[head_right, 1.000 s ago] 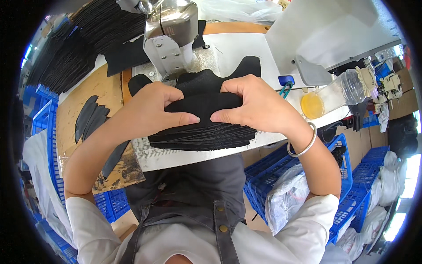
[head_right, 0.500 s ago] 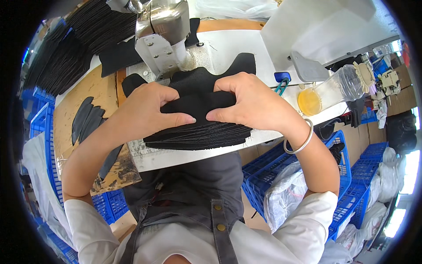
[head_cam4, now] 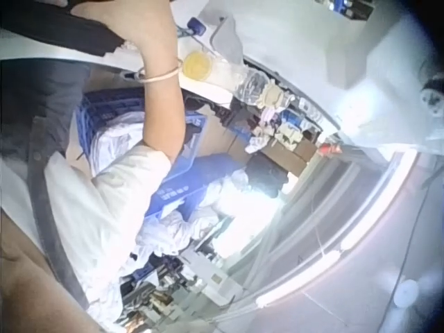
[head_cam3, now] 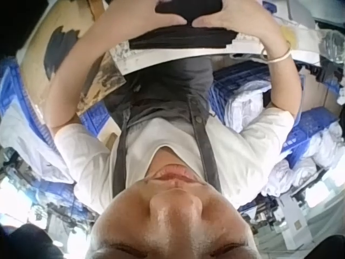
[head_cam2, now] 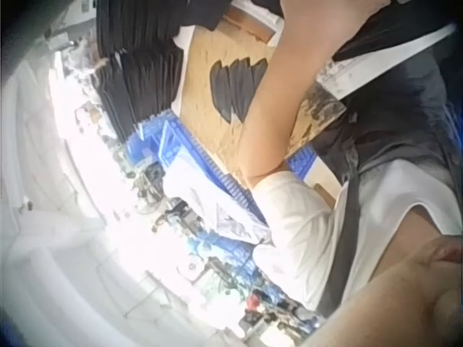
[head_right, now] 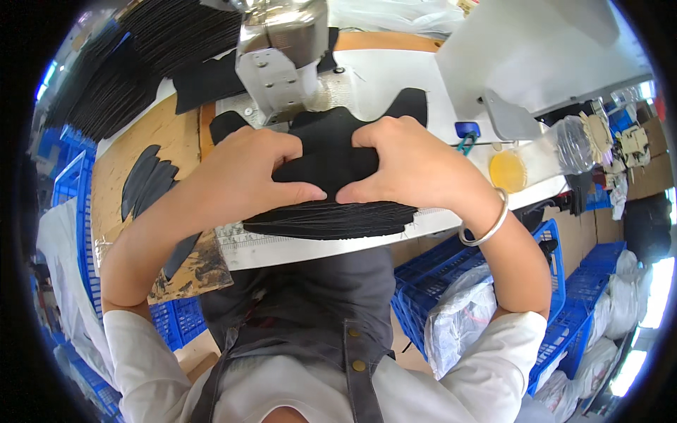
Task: Manually sort and organize cut black fabric shoe components by shape and size.
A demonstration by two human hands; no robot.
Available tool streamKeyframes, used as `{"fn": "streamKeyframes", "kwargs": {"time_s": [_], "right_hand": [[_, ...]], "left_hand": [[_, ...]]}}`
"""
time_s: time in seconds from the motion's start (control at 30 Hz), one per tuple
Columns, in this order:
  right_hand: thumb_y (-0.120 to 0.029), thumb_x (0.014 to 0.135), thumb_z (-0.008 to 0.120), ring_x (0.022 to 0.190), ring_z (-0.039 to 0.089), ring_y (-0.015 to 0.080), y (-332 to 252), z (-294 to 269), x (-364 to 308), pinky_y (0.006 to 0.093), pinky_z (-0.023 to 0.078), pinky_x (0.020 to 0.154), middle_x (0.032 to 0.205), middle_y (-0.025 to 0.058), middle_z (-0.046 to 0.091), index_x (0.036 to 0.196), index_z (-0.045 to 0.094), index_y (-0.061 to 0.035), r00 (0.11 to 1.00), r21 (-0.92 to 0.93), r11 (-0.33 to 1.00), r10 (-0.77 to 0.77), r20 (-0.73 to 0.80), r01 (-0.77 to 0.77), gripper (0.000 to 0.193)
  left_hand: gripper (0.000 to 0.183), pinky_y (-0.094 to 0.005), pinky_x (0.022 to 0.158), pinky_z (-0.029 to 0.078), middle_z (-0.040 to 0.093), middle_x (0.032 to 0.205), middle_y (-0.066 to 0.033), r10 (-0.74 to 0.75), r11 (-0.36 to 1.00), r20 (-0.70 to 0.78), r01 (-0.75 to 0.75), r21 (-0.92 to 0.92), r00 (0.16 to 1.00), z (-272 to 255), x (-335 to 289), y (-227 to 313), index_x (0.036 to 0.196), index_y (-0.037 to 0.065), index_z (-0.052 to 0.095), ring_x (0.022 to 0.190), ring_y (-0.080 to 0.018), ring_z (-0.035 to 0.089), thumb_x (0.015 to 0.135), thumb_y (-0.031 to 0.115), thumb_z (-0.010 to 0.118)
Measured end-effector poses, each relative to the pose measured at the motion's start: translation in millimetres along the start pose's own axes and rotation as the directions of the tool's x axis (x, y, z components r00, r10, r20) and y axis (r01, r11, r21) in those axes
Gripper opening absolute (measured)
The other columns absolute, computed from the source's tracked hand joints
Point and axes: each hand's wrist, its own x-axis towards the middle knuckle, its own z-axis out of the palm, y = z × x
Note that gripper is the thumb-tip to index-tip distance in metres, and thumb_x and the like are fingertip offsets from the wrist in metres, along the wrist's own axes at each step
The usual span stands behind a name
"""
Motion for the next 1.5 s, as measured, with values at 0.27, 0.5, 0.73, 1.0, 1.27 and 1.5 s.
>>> {"fn": "streamKeyframes", "kwargs": {"time_s": [0.27, 0.5, 0.73, 1.0, 1.27, 1.5], "right_hand": [[-0.027, 0.061, 0.080, 0.051, 0.048, 0.0343, -5.0, -3.5, 3.3, 0.0374, 0.042, 0.053, 0.057, 0.0228, 0.049, 0.069, 0.054, 0.0086, 0.997, -0.033, 0.998, 0.055, 0.050, -0.053, 0.045], [-0.024, 0.060, 0.083, 0.056, 0.037, 0.0127, -3.7, -1.3, 4.6, 0.0312, 0.036, 0.052, 0.057, 0.0094, 0.041, 0.071, 0.050, 0.0048, 0.997, 0.013, 0.998, 0.058, 0.056, -0.059, 0.045], [-0.022, 0.061, 0.082, 0.054, 0.041, 0.0122, -3.2, -0.9, 3.5, 0.0314, 0.037, 0.051, 0.057, 0.0105, 0.044, 0.071, 0.051, 0.0048, 0.994, 0.031, 0.995, 0.089, 0.067, -0.092, 0.042], [-0.032, 0.062, 0.079, 0.058, 0.057, 0.0366, -8.7, -1.4, 2.4, 0.0390, 0.045, 0.056, 0.060, 0.0228, 0.055, 0.071, 0.058, 0.0068, 0.998, -0.118, 0.991, 0.059, 0.010, -0.057, 0.045], [-0.035, 0.075, 0.075, 0.052, 0.059, 0.0222, 9.2, -19.0, -8.2, 0.0307, 0.045, 0.051, 0.057, 0.0124, 0.059, 0.068, 0.057, 0.0026, 0.988, -0.226, 0.973, 0.085, 0.127, -0.055, 0.042], [-0.019, 0.086, 0.066, 0.051, 0.056, 0.0073, 27.1, -30.5, -22.6, 0.0215, 0.043, 0.047, 0.058, 0.0022, 0.059, 0.073, 0.058, -0.0023, 0.957, 0.229, 0.941, 0.204, 0.209, -0.250, 0.023]], "left_hand": [[0.030, -0.0281, 0.051, 0.043, 0.058, 0.057, -0.0075, -0.158, 0.972, 0.319, 0.203, -0.114, 0.935, -26.1, 1.2, -10.8, 0.072, -0.001, 0.061, 0.053, -0.0150, 0.055, 0.078, 0.026, 0.074], [0.028, -0.0273, 0.052, 0.044, 0.060, 0.059, -0.0085, -0.116, 0.982, 0.277, 0.151, -0.111, 0.954, -25.0, -3.5, -13.4, 0.073, -0.002, 0.062, 0.054, -0.0146, 0.058, 0.078, 0.024, 0.073], [0.028, -0.0288, 0.049, 0.042, 0.057, 0.055, -0.0074, 0.027, 0.994, 0.096, -0.016, -0.109, 0.995, -15.7, -10.9, -18.8, 0.070, -0.002, 0.058, 0.050, -0.0155, 0.054, 0.078, 0.021, 0.074], [0.047, -0.0339, 0.074, 0.045, 0.057, 0.107, -0.0133, 0.057, 0.978, 0.006, -0.057, 0.198, 0.998, -11.9, -25.9, 10.2, 0.111, 0.003, 0.053, 0.091, -0.0246, 0.058, 0.069, 0.009, 0.074], [0.096, -0.0454, 0.112, 0.023, 0.025, 0.150, -0.0176, 0.423, 0.855, 0.183, -0.458, 0.243, 0.887, 29.2, -5.7, 5.6, 0.143, -0.003, 0.026, 0.138, -0.0330, 0.027, 0.074, 0.052, 0.063], [0.091, -0.0480, 0.110, 0.023, 0.029, 0.149, -0.0169, 0.445, 0.822, 0.250, -0.503, 0.267, 0.860, 26.6, -1.9, 9.8, 0.141, -0.001, 0.031, 0.137, -0.0329, 0.028, 0.077, 0.057, 0.059]]}}
